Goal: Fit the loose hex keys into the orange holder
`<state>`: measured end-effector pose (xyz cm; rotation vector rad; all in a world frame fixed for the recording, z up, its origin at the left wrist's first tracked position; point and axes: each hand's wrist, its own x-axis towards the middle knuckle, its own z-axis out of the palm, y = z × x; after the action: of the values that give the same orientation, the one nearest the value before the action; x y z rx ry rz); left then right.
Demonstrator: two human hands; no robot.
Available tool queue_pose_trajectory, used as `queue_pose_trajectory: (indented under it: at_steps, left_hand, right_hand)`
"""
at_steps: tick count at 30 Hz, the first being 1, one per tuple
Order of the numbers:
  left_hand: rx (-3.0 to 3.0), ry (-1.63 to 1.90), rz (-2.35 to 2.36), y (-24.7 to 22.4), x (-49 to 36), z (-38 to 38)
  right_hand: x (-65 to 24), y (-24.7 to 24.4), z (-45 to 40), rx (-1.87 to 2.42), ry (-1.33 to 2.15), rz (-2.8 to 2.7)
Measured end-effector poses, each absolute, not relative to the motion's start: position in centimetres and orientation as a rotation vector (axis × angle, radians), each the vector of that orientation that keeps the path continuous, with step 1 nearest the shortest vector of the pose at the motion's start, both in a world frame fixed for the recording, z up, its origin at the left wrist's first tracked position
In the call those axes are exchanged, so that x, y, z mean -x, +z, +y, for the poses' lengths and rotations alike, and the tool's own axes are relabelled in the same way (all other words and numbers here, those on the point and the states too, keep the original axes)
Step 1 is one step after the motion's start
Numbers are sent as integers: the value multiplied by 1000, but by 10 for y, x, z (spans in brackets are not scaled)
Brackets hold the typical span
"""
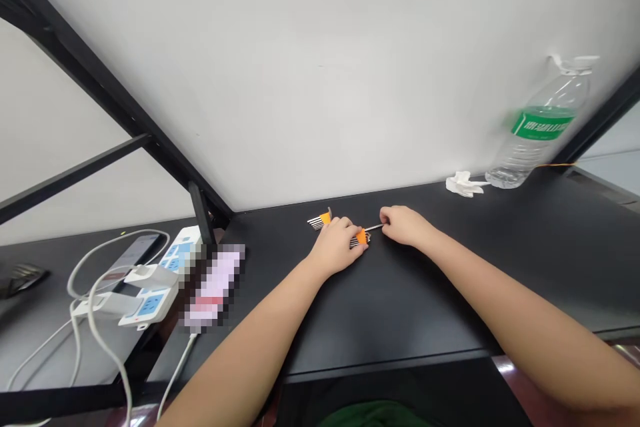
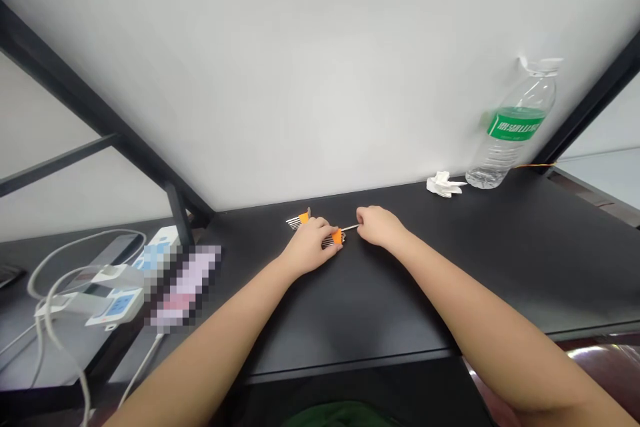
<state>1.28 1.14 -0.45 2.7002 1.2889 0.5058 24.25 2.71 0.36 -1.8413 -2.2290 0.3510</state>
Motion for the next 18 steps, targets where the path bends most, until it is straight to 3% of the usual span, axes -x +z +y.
queue_pose_trajectory:
  at_steps: [4, 10, 18]
  left_hand:
    - [-2696, 512, 1291, -4, -12, 11]
    - [-2686, 490, 1283, -2, -13, 11]
    - [-2715, 493, 1234, -1, -16, 8]
  right_hand:
    - [-249, 10, 23, 1816, 276, -2170]
    - [-221, 10, 13, 1565, 625, -2187]
    - [-213, 7, 10, 1775, 615, -2188]
